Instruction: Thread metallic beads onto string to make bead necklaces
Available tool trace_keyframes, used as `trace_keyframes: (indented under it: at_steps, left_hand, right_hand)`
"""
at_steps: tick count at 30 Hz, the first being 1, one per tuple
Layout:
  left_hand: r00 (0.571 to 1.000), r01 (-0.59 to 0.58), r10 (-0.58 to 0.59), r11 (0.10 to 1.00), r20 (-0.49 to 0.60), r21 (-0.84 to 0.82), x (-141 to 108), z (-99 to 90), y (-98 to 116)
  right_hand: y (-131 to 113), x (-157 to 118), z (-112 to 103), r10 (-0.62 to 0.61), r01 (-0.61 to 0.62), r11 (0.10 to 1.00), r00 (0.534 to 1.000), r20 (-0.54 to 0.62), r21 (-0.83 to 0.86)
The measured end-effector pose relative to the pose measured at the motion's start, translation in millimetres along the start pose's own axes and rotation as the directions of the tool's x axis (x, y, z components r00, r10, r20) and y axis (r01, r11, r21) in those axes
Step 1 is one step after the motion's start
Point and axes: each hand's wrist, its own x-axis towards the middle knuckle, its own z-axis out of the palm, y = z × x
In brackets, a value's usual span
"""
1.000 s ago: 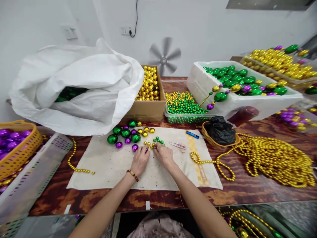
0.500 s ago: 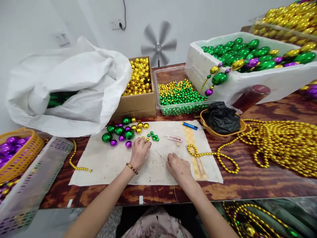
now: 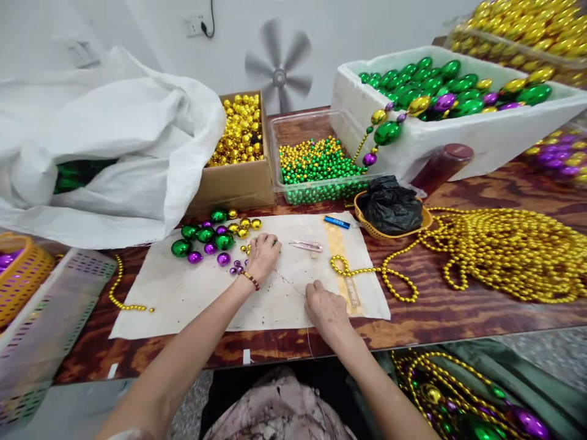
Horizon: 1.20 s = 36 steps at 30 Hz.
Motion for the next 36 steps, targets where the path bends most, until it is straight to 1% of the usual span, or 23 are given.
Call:
trace_keyframes:
  at_steps: [2,3,4,5,6,7,8,9,10,11,12,13,14,16,17,18,20,22,24,26,28,31,36]
  left_hand:
    - [0.998,0.051,-0.056,0.992,-0.042,-0.118,-2,-6.8,3]
    - [0.991,0.089,-0.109,0.971,-0.079,-0.22,-4,-11.1,4]
    - [0.978,0.13,-0.18,0.925,-0.109,-0.358,-8,-15.9,6]
    - [0.956,0.167,-0.267,0.832,-0.118,-0.528,-14,-20.9,7]
    - [0.929,0.195,-0.36,0.678,-0.089,-0.709,-21,-25.8,8]
    - [0.9,0.208,-0.436,0.458,-0.014,-0.864,-30,-30.5,9]
    - [0.874,0.211,-0.477,0.198,0.094,-0.957,-41,-35.0,9]
    - [0.853,0.207,-0.478,-0.06,0.21,-0.977,-52,-39.2,9]
    - [0.835,0.197,-0.456,-0.277,0.309,-0.941,-64,-43.0,9]
    - [0.819,0.182,-0.429,-0.437,0.381,-0.881,-76,-46.5,8]
    - [0.805,0.161,-0.41,-0.545,0.429,-0.823,-87,-49.7,7]
    - [0.792,0.134,-0.405,-0.615,0.457,-0.777,-96,-52.4,6]
    - [0.78,0.101,-0.413,-0.658,0.469,-0.747,-104,-54.7,5]
    - [0.763,0.031,-0.447,-0.696,0.467,-0.717,-117,-58.4,2]
    - [0.758,0.003,-0.463,-0.703,0.46,-0.712,-121,-59.8,1]
    - [0.755,-0.019,-0.475,-0.705,0.452,-0.709,-124,-61.2,-1]
    - [0.756,-0.049,-0.486,-0.71,0.438,-0.702,-129,-64.3,-3]
    - [0.766,-0.06,-0.478,-0.719,0.429,-0.693,-132,-68.2,-3]
    - [0.779,-0.062,-0.466,-0.724,0.421,-0.687,-134,-72.5,-3]
    - [0.787,-0.06,-0.458,-0.723,0.413,-0.688,-136,-76.5,-3]
    - [0.792,-0.061,-0.458,-0.717,0.404,-0.694,-138,-79.2,-4]
    - [0.794,-0.072,-0.462,-0.717,0.396,-0.693,-138,-80.2,-6]
    - [0.774,-0.077,-0.463,-0.745,0.431,-0.662,-135,-78.1,-5]
  right_hand:
    - [0,-1,-4,0.012,-0.012,1.0,1.0,0.007,0.003]
    - [0,-2,-7,0.018,-0.018,1.0,1.0,0.008,0.006]
    - [1,-4,-11,0.021,-0.021,1.0,1.0,0.011,0.013]
    - [3,-7,-14,0.018,-0.019,1.0,1.0,0.019,0.023]
    - [6,-9,-17,0.007,-0.009,0.999,1.0,0.029,0.036]
    - [8,-11,-19,-0.011,0.009,0.999,0.999,0.038,0.051]
    - [11,-13,-19,-0.03,0.027,0.998,0.999,0.043,0.064]
    - [14,-15,-18,-0.043,0.04,0.997,0.998,0.045,0.073]
    - [17,-16,-16,-0.053,0.049,0.996,0.998,0.046,0.08]
    - [20,-16,-13,-0.058,0.054,0.995,0.997,0.044,0.087]
    - [22,-16,-9,-0.06,0.056,0.994,0.997,0.038,0.099]
    - [25,-16,-5,-0.065,0.061,0.99,0.998,0.026,0.123]
    - [27,-17,-1,-0.078,0.077,0.983,0.997,0.002,0.169]
    - [31,-20,7,-0.116,0.138,0.932,0.99,-0.085,0.334]
    - [30,-24,11,-0.13,0.176,0.879,0.983,-0.132,0.443]
    - [28,-28,14,-0.146,0.212,0.806,0.976,-0.163,0.552]
    - [19,-39,21,-0.189,0.26,0.636,0.965,-0.18,0.726]
    - [2,-49,26,-0.242,0.28,0.495,0.954,-0.179,0.823]
    - [-15,-56,30,-0.262,0.3,0.408,0.943,-0.204,0.862]
    - [-28,-59,33,-0.247,0.323,0.371,0.938,-0.243,0.871]
    - [-32,-60,34,-0.232,0.339,0.371,0.935,-0.267,0.865]
    - [-29,-61,35,-0.236,0.355,0.386,0.93,-0.281,0.851]
    - [-22,-64,34,-0.258,0.379,0.416,0.921,-0.292,0.827]
